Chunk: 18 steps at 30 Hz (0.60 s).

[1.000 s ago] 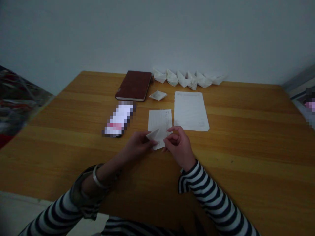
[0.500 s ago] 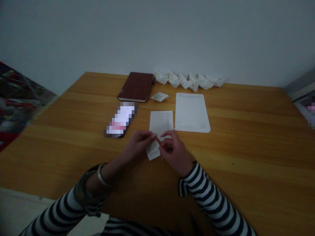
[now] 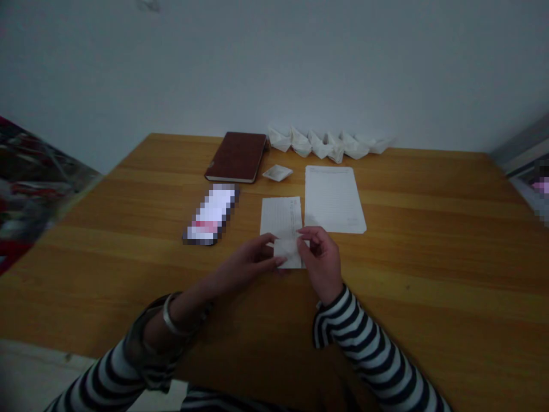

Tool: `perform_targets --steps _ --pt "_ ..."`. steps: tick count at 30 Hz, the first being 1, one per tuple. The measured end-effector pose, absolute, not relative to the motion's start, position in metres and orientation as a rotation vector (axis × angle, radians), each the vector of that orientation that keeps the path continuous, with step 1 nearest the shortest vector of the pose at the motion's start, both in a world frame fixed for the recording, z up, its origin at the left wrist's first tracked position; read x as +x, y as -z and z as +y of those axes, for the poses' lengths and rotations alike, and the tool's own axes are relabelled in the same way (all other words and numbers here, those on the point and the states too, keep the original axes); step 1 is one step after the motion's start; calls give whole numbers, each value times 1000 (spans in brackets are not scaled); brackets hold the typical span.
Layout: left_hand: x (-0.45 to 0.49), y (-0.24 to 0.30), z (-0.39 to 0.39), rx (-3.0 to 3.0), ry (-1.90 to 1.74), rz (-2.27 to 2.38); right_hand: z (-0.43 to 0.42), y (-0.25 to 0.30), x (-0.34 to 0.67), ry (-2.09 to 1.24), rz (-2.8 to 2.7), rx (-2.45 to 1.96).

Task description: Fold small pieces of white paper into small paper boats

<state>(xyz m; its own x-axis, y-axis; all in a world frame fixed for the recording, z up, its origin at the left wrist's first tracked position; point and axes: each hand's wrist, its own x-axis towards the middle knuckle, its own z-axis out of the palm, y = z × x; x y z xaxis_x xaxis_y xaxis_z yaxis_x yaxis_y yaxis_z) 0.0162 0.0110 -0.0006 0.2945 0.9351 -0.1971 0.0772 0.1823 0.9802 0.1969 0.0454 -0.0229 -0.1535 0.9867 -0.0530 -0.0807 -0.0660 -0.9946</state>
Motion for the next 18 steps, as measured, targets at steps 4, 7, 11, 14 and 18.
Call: perform_targets --steps 4,7,11,14,18 --pt "9 -10 12 1332 -943 1010 48 21 200 -1655 -1072 -1083" --pt "2 -16 15 1540 -894 924 46 16 198 -1850 -881 -1076" --pt "2 -17 16 1719 -982 994 40 13 194 -2039 -869 -1019" --pt "7 -15 17 1680 -1129 1147 36 14 191 -2072 -961 -984" --pt "9 -10 19 1273 -1204 1308 38 12 193 -1844 -1054 -998"
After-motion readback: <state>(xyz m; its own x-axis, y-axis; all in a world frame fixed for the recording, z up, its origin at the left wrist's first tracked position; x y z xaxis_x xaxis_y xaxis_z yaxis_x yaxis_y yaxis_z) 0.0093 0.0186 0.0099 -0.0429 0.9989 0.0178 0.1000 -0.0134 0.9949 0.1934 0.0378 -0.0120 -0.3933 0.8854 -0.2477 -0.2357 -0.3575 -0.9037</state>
